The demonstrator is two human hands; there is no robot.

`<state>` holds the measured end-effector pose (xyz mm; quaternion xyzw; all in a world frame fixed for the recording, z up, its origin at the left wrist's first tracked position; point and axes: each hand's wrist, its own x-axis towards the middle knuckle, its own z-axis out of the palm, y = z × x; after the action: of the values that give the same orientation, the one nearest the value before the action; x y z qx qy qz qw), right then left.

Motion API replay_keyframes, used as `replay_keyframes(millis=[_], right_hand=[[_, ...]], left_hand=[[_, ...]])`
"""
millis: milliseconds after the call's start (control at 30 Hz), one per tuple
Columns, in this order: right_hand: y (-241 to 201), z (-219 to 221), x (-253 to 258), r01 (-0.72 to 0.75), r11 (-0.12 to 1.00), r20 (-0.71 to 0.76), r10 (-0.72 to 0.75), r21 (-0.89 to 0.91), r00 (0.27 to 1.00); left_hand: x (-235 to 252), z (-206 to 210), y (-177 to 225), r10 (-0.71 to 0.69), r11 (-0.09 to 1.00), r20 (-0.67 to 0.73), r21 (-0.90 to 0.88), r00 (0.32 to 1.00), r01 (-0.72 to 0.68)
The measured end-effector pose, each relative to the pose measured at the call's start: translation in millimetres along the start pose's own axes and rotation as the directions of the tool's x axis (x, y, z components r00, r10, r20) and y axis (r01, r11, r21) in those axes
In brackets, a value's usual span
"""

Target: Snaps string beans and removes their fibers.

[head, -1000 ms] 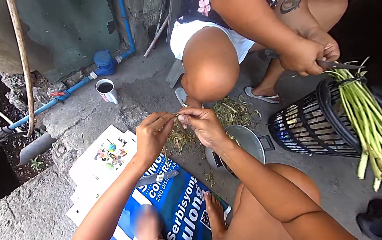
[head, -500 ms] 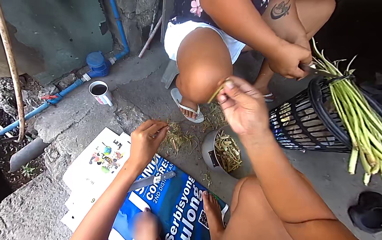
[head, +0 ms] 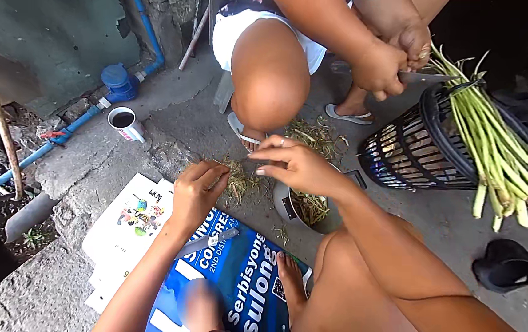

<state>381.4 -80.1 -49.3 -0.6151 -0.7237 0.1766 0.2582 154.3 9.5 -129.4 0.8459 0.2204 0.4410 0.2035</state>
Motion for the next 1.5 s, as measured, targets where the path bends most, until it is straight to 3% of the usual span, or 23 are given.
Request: replay_keyframes(millis=[100,267,433,500,600,733,833,967,1200,1367,1500], right_hand=[[-8,20,6,0.084,0.996,-0.056,-0.083,0.019,0.995],[-9,30,8,0.095,0.995,-0.077,-0.095,-0.003,0.993],[-11,29,9,0.015,0.977,-0.101,0.007,0.212,0.995],[-13,32,9,-0.076,0.902,-0.085,0.123,0.426,0.989],[-14,41,12,-0.157,0.700,-0.044,0.260,0.697,0.965],[-16,51,15,-0.273,0.571,0.016,0.414,0.775,0.910],[-5,58,15,-0.338,0.567,0.045,0.467,0.751,0.883],[20,66,16,-0.463,0.576,0.133,0.522,0.673,0.843],[54,88,16,-0.714,0.545,0.245,0.692,0.439,0.679],[77,100,16,-0.755,0.607,0.277,0.702,0.247,0.656],[86,104,17,-0.639,0.768,0.274,0.622,-0.035,0.733]], left_hand=[[0,2,5,0.061,0.998,0.016,0.027,0.998,-0.061],[1,1,10,0.085,0.996,0.017,0.030,0.996,-0.086],[3,2,13,0.035,0.999,0.007,-0.039,0.999,-0.035],[3,1,15,-0.014,0.995,0.014,-0.099,1.000,0.015],[3,-1,13,-0.092,0.970,0.032,-0.222,0.995,0.097],[3,-3,11,-0.251,0.857,0.092,-0.441,0.963,0.266],[5,-9,7,-0.373,0.718,0.137,-0.584,0.918,0.379],[7,-21,-10,-0.481,0.578,0.096,-0.713,0.871,0.398],[7,-52,-39,-0.630,0.511,-0.105,-0.802,0.769,0.309],[5,-60,-61,-0.699,0.475,-0.169,-0.836,0.694,0.274],[2,-61,-64,-0.712,0.439,-0.111,-0.840,0.693,0.317]])
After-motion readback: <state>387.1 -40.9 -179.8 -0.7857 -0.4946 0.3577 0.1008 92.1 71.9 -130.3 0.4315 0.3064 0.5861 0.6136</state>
